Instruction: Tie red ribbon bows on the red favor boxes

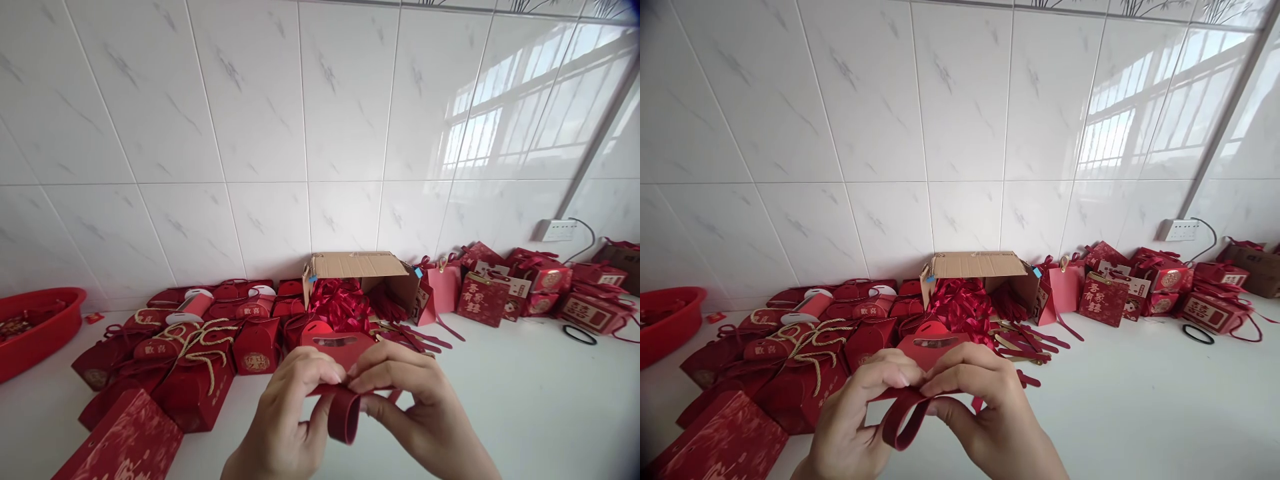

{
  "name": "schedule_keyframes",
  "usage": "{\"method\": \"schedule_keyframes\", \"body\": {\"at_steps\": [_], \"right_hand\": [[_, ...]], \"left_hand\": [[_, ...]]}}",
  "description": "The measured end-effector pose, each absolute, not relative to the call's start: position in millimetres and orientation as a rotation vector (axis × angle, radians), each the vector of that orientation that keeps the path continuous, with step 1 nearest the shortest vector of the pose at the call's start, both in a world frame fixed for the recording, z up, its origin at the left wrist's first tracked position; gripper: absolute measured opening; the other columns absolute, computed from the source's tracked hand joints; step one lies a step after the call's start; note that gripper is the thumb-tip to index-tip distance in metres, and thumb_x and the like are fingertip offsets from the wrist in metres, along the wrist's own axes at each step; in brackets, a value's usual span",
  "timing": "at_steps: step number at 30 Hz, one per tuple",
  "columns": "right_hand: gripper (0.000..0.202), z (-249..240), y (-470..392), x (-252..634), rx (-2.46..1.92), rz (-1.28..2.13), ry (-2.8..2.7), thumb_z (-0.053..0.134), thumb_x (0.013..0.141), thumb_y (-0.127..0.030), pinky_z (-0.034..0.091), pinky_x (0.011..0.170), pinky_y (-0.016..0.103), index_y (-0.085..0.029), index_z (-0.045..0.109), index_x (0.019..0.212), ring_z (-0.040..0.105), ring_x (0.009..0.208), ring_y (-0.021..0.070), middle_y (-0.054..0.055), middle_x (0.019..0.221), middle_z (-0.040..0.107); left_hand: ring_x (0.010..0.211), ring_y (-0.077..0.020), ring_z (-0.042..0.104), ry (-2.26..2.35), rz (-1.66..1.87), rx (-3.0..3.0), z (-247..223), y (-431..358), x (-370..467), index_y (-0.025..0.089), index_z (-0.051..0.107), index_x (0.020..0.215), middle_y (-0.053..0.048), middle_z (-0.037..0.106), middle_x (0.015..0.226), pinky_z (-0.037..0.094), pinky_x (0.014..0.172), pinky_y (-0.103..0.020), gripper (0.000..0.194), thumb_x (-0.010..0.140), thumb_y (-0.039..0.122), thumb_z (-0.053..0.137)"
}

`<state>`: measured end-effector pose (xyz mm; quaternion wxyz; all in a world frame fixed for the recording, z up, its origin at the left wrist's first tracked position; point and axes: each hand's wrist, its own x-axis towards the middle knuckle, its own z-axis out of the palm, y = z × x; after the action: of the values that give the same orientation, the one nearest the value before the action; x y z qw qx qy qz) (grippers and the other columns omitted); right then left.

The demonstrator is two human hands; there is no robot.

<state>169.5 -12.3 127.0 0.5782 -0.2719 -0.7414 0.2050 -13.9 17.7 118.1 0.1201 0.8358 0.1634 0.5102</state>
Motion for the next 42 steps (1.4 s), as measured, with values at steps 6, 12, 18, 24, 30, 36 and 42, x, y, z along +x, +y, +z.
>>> {"method": "schedule_keyframes", "body": {"at_steps": [6, 12, 18, 24, 30, 36, 42], "right_hand": [[0.024, 130, -12, 167, -0.754, 0.568, -1.723, 0.069, 0.080, -0.015, 0.054, 0.074, 0.023, -0.022, 0.066, 0.103, 0.063, 0.087, 0.0147, 0.004, 0.096, 0.065], [0.013, 128, -14, 166, -0.762, 0.529, -1.728, 0.064, 0.083, -0.015, 0.053, 0.072, 0.025, -0.018, 0.070, 0.095, 0.064, 0.082, 0.0151, 0.007, 0.091, 0.065], [0.013, 127, -12, 163, -0.763, 0.487, -1.694, 0.063, 0.083, -0.010, 0.053, 0.071, 0.023, -0.017, 0.069, 0.092, 0.064, 0.079, 0.0137, 0.006, 0.087, 0.066], [0.012, 126, -12, 161, -0.702, 0.431, -1.678, 0.064, 0.081, -0.007, 0.052, 0.067, 0.019, -0.018, 0.066, 0.086, 0.062, 0.076, 0.0115, 0.004, 0.084, 0.064], [0.014, 129, -11, 159, -0.665, 0.295, -1.717, 0.057, 0.084, -0.007, 0.051, 0.064, 0.021, -0.018, 0.064, 0.087, 0.062, 0.074, 0.0129, 0.005, 0.082, 0.064], [0.011, 125, -10, 158, -0.710, 0.150, -1.698, 0.060, 0.084, -0.010, 0.049, 0.062, 0.024, -0.019, 0.066, 0.085, 0.063, 0.071, 0.0142, 0.005, 0.080, 0.067], [0.009, 125, -5, 163, -0.647, 0.520, -1.609, 0.073, 0.076, -0.016, 0.053, 0.068, 0.024, -0.022, 0.074, 0.083, 0.066, 0.074, 0.0149, 0.003, 0.078, 0.070]], "left_hand": [[0.081, -0.0160, 0.058, 0.488, 1.503, 2.452, 119, 21, -14, 0.023, 0.043, 0.103, -0.003, 0.064, 0.086, 0.051, 0.076, -0.030, 0.043, 0.074, -0.007, 0.053], [0.078, -0.0149, 0.057, 0.547, 1.526, 2.513, 120, 21, -15, 0.022, 0.042, 0.096, -0.001, 0.065, 0.081, 0.051, 0.077, -0.030, 0.038, 0.074, -0.006, 0.052], [0.081, -0.0159, 0.057, 0.642, 1.490, 2.545, 118, 24, -15, 0.023, 0.043, 0.096, -0.003, 0.065, 0.084, 0.052, 0.074, -0.029, 0.033, 0.077, -0.003, 0.051], [0.082, -0.0171, 0.056, 0.672, 1.455, 2.499, 120, 21, -16, 0.023, 0.043, 0.097, -0.003, 0.064, 0.081, 0.051, 0.073, -0.029, 0.030, 0.078, 0.002, 0.052], [0.079, -0.0169, 0.058, 0.703, 1.418, 2.415, 121, 18, -16, 0.022, 0.043, 0.097, -0.003, 0.064, 0.081, 0.050, 0.078, -0.031, 0.026, 0.079, 0.006, 0.053], [0.079, -0.0154, 0.062, 0.749, 1.388, 2.338, 119, 20, -14, 0.022, 0.043, 0.099, -0.003, 0.063, 0.085, 0.051, 0.079, -0.030, 0.022, 0.082, 0.011, 0.051], [0.093, -0.0192, 0.064, 0.809, 1.447, 2.241, 122, 13, -11, 0.022, 0.048, 0.107, -0.005, 0.067, 0.088, 0.050, 0.086, -0.031, 0.027, 0.082, 0.017, 0.058]]}}
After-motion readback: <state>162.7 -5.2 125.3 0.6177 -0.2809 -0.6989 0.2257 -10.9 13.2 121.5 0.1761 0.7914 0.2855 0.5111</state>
